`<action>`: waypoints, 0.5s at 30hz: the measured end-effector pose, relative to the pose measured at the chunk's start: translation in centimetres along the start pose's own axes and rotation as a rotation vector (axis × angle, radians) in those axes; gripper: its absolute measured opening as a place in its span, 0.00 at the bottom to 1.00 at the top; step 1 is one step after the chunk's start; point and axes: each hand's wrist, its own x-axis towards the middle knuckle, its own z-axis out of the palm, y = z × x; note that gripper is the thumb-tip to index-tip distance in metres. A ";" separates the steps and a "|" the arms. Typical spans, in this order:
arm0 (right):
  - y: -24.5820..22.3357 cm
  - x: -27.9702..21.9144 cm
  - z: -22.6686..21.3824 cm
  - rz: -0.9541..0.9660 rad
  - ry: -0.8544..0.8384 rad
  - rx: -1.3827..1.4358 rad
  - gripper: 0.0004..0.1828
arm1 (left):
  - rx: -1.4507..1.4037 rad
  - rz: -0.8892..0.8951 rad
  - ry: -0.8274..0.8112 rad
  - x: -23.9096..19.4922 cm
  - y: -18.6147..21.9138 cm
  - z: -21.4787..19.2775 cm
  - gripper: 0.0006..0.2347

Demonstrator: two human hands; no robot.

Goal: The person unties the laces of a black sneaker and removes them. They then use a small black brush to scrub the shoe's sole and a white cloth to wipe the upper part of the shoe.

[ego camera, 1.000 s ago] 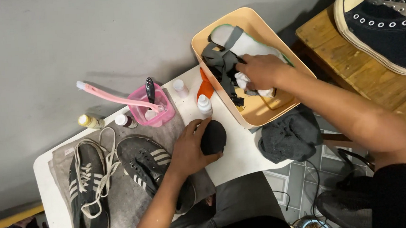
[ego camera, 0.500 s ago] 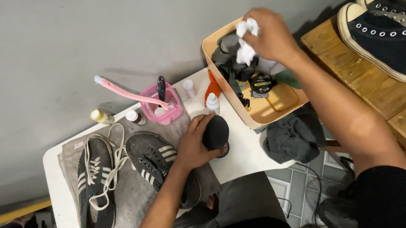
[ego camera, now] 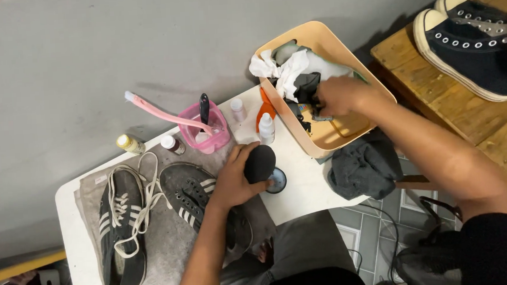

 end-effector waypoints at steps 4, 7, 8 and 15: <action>-0.3 0.6 1.4 0.076 0.022 0.005 0.29 | -0.019 0.009 -0.010 -0.2 -0.7 0.3 0.38; -0.2 1.2 1.9 0.067 0.037 0.064 0.39 | -0.042 0.005 -0.016 -0.1 -1.5 0.3 0.38; -0.1 1.5 2.2 0.077 0.042 0.086 0.46 | -0.043 -0.001 -0.027 -0.1 -1.9 0.4 0.39; 0.5 3.6 3.9 0.106 0.099 0.126 0.39 | -0.082 -0.015 -0.040 -0.4 -2.2 0.0 0.39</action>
